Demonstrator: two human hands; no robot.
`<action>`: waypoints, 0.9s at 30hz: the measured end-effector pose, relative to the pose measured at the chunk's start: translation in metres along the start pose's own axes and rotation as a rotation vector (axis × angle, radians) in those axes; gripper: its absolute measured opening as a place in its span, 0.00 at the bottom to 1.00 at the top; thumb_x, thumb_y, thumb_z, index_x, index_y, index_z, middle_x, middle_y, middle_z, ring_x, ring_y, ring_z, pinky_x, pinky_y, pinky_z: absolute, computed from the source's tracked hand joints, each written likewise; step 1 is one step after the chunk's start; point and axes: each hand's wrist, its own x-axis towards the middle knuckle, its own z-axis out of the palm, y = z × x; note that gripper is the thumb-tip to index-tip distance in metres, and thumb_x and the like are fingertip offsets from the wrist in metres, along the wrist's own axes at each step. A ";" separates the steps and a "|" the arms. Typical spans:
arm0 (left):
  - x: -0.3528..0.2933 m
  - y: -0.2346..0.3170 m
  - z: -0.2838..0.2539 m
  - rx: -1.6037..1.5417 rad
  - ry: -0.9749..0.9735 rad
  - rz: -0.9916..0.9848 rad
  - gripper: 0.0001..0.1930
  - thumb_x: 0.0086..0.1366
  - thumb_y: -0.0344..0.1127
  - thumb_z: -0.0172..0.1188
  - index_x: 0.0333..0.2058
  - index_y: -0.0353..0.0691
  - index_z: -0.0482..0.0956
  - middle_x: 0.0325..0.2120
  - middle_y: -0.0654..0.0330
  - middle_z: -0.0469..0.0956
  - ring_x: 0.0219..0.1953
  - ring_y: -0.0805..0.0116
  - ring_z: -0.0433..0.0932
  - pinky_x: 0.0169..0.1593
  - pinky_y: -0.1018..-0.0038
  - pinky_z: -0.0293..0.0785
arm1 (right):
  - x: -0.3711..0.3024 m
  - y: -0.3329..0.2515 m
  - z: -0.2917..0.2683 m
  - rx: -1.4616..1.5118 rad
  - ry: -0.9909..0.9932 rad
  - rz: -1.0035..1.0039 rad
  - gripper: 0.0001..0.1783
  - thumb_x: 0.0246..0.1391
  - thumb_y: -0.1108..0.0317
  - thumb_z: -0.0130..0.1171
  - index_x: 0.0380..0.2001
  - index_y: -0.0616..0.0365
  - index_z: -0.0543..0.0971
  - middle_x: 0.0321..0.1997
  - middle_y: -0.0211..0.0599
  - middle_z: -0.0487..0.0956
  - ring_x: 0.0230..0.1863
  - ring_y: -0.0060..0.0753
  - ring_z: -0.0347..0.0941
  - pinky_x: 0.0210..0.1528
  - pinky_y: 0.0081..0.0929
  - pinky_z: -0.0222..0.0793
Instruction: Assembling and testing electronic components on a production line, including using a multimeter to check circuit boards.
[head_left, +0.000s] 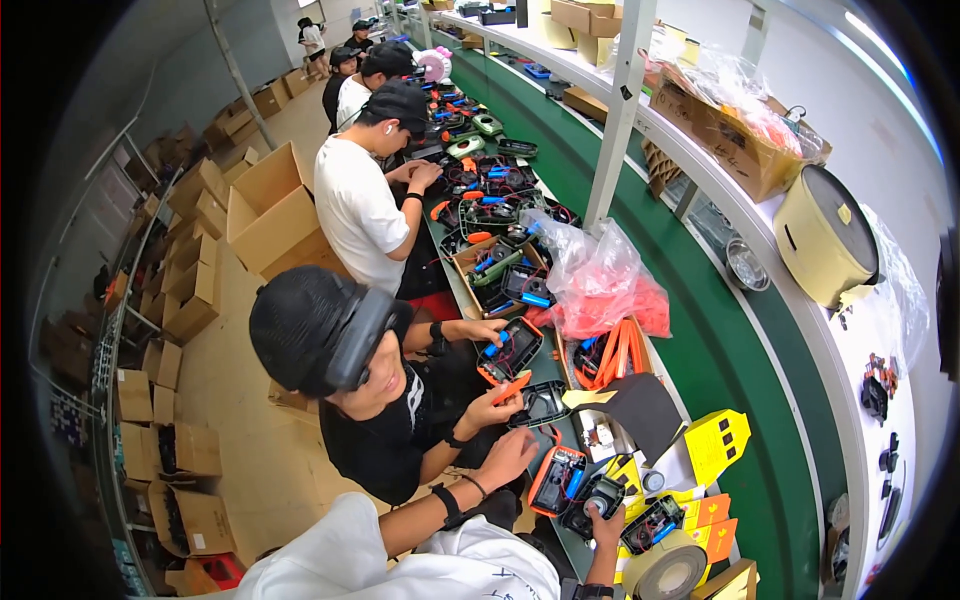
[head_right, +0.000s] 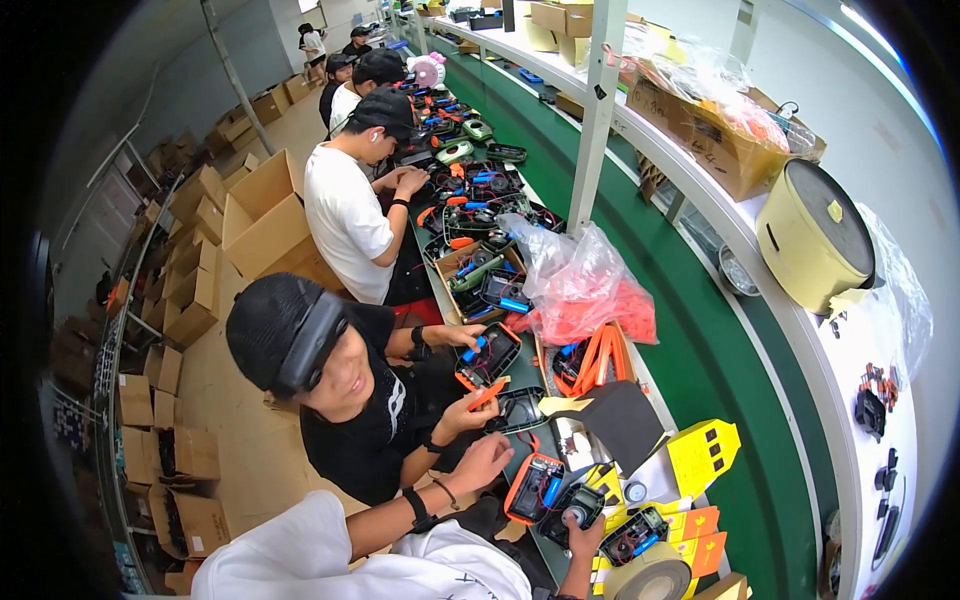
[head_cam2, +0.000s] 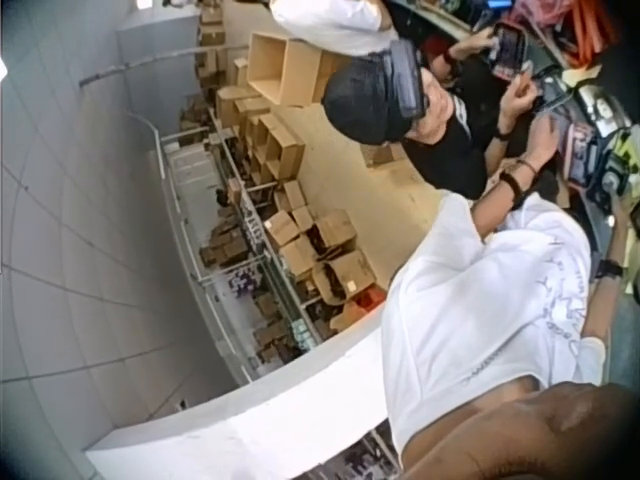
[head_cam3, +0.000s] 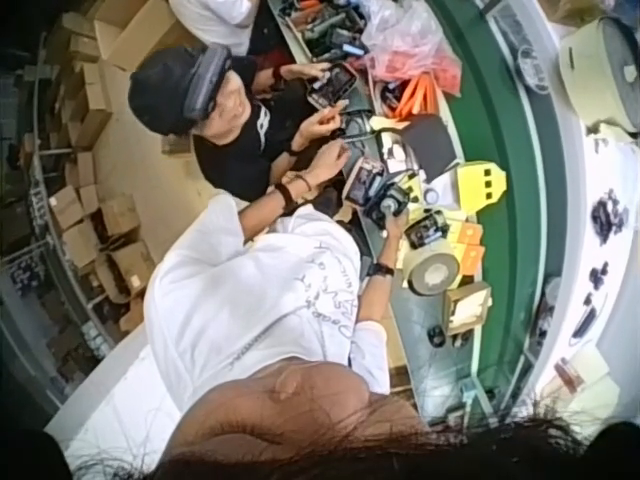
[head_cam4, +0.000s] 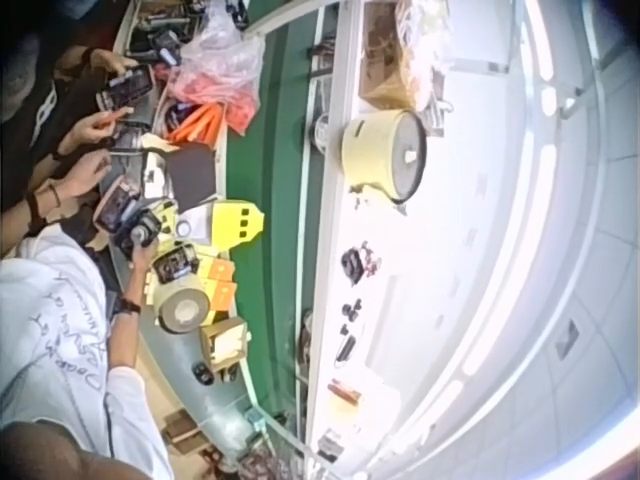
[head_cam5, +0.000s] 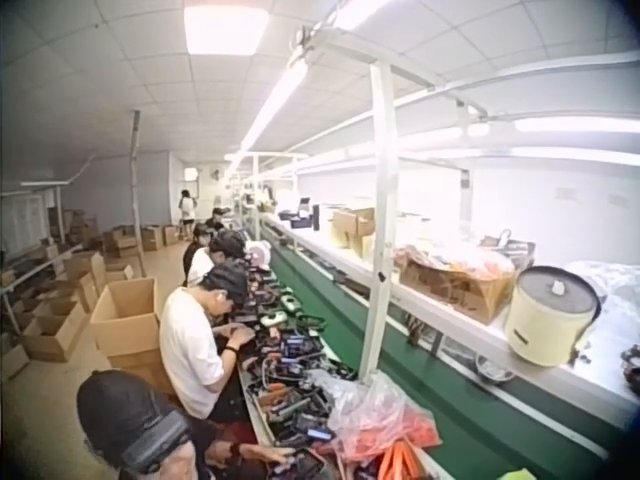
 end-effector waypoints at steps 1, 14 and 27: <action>0.005 0.012 -0.002 0.053 0.056 0.125 0.12 0.65 0.34 0.58 0.43 0.33 0.73 0.37 0.43 0.76 0.36 0.41 0.79 0.39 0.53 0.76 | -0.001 -0.006 -0.004 0.062 -0.048 0.003 0.54 0.42 0.54 0.78 0.63 0.78 0.62 0.63 0.60 0.71 0.64 0.49 0.68 0.68 0.37 0.60; 0.049 0.041 0.014 0.376 -0.111 0.282 0.11 0.61 0.28 0.55 0.42 0.32 0.70 0.34 0.40 0.77 0.35 0.37 0.79 0.37 0.50 0.78 | -0.006 -0.012 0.002 0.084 -0.023 -0.021 0.54 0.40 0.55 0.79 0.62 0.79 0.63 0.60 0.62 0.73 0.62 0.52 0.70 0.66 0.37 0.62; -0.024 -0.019 0.013 0.127 -0.272 -0.005 0.13 0.68 0.39 0.54 0.32 0.33 0.75 0.28 0.42 0.81 0.35 0.40 0.81 0.39 0.49 0.76 | -0.011 -0.030 -0.004 0.199 -0.039 -0.053 0.41 0.40 0.61 0.78 0.55 0.68 0.71 0.49 0.50 0.79 0.49 0.43 0.77 0.56 0.36 0.71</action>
